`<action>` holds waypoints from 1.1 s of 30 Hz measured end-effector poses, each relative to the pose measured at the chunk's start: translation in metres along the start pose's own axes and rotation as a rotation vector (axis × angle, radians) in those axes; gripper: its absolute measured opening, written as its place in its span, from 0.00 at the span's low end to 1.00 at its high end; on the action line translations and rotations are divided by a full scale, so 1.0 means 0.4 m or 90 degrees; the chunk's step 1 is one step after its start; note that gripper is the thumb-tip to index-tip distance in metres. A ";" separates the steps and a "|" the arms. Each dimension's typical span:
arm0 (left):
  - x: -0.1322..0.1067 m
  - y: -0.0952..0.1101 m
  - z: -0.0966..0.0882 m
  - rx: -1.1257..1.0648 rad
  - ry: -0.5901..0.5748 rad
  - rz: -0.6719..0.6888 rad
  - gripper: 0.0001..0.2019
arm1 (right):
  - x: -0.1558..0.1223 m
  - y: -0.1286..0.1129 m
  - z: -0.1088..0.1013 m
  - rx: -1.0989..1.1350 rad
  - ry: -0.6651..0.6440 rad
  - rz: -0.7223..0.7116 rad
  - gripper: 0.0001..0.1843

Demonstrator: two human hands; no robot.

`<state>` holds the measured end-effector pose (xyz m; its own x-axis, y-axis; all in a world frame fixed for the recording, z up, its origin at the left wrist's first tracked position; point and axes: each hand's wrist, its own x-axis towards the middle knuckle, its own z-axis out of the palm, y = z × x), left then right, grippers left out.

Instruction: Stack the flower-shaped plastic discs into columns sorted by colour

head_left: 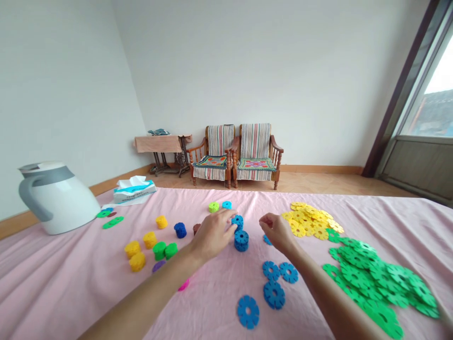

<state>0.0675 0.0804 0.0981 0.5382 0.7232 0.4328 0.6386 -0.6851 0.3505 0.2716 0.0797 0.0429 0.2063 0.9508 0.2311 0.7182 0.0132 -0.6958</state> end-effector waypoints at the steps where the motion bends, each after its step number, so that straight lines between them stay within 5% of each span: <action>1: -0.031 0.020 0.003 -0.044 0.008 -0.002 0.13 | -0.002 0.008 -0.009 -0.059 -0.025 -0.012 0.11; 5: -0.142 0.086 0.037 -0.124 -0.068 0.013 0.08 | -0.022 0.022 -0.037 -0.243 -0.120 -0.060 0.17; 9: -0.190 0.100 0.084 -0.147 -0.109 0.005 0.08 | -0.039 0.025 -0.045 -0.305 -0.176 -0.041 0.18; 16: -0.191 0.079 0.125 -0.179 -0.128 -0.012 0.09 | -0.035 0.053 -0.039 -0.241 -0.189 -0.021 0.17; 33: -0.191 0.063 0.143 -0.212 -0.130 -0.032 0.09 | -0.049 0.071 -0.007 -0.233 -0.119 -0.044 0.15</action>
<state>0.0739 0.0129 0.0262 0.6308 0.7362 0.2452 0.4715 -0.6147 0.6324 0.2896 0.0604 0.0206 0.0496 0.9918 0.1182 0.9218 0.0001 -0.3876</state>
